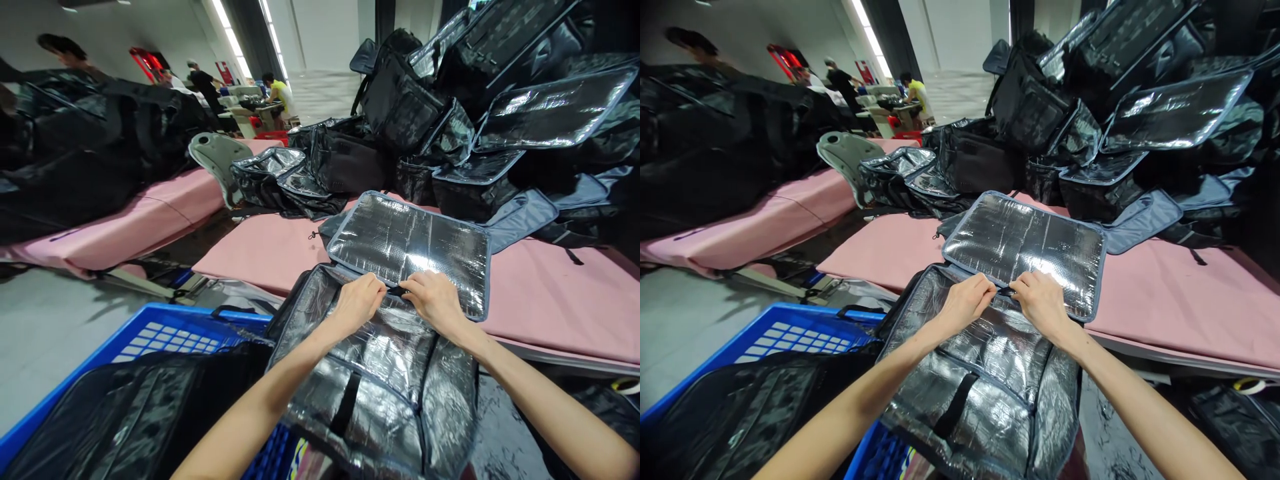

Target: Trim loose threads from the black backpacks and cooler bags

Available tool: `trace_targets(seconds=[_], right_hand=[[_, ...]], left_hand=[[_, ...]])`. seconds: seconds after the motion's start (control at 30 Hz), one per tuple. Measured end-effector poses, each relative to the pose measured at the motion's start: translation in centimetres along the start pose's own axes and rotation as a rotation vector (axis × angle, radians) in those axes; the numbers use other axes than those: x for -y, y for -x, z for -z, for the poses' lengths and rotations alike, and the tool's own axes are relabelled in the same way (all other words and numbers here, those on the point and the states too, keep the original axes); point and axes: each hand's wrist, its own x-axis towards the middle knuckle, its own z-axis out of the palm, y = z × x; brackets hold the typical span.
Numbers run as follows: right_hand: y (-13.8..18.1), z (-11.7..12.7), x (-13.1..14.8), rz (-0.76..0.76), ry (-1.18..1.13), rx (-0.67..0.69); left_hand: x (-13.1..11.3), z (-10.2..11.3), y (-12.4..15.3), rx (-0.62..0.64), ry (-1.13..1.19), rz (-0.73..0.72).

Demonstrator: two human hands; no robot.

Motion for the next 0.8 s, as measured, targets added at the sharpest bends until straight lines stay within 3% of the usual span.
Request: trace_targets(seconds=[0.13, 0.33, 0.67, 0.73, 0.8], right_hand=[[-0.1, -0.2, -0.1, 0.004, -0.023, 0.018], [0.5, -0.2, -0.6, -0.142, -0.163, 0.052], [-0.7, -0.7, 0.5, -0.096, -0.122, 0.082], [-0.5, -0.4, 0.2, -0.113, -0.155, 0.09], [0.2, 0.2, -0.3, -0.119, -0.174, 0.066]], left_hand=[[0.0, -0.1, 0.0, -0.008, 0.011, 0.003], [0.1, 0.1, 0.2, -0.007, 0.062, 0.036], [0.0, 0.1, 0.0, -0.002, 0.134, 0.101], [-0.1, 1.2, 0.1, 0.071, 0.228, 0.101], [-0.1, 2.6, 0.2, 0.247, 0.409, 0.077]])
